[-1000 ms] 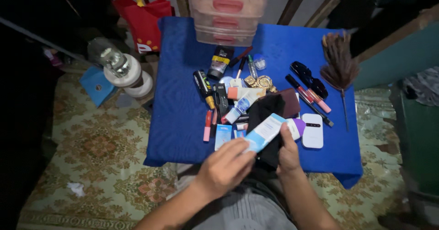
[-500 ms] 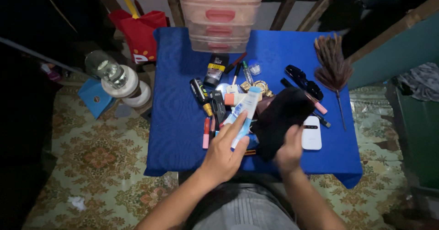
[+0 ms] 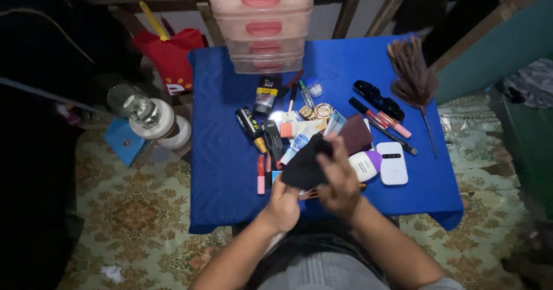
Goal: The person wipes the surfaces of various cosmetic tubes and boxes with a black cloth. They handle items one at a time, turning them over to wipe different sides, and place them back on the blue tablecloth among other cosmetics and personal items.
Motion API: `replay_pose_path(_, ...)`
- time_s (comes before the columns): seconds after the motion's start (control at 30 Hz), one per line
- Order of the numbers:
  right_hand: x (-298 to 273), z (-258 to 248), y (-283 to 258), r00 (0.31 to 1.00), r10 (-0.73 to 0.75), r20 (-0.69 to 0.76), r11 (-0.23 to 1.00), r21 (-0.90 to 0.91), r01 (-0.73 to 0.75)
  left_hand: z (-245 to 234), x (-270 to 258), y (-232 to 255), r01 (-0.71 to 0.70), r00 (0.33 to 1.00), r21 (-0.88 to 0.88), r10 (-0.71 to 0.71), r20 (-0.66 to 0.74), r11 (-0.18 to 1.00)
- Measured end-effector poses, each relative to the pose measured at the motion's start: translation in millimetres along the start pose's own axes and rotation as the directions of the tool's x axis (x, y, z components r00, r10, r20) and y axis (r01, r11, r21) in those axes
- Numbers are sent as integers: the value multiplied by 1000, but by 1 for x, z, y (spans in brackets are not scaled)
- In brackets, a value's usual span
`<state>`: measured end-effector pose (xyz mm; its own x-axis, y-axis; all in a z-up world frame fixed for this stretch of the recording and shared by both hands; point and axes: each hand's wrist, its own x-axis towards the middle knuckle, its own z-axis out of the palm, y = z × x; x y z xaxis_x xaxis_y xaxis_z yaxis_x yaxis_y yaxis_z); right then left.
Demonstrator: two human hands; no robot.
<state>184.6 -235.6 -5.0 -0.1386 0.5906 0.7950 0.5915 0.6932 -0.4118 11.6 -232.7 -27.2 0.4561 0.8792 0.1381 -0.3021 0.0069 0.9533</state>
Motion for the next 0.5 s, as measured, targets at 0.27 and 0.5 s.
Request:
replay_pose_path(0.27, 20, 1, 3, 995, 102, -8, 995, -3, -102, -9, 17, 15, -263, 965, 400, 236, 116, 878)
replay_pose_path(0.5, 14, 13, -4, 965, 255, -67, 967, 3, -255, 3, 27, 31, -8, 1000, 210, 8, 1, 978)
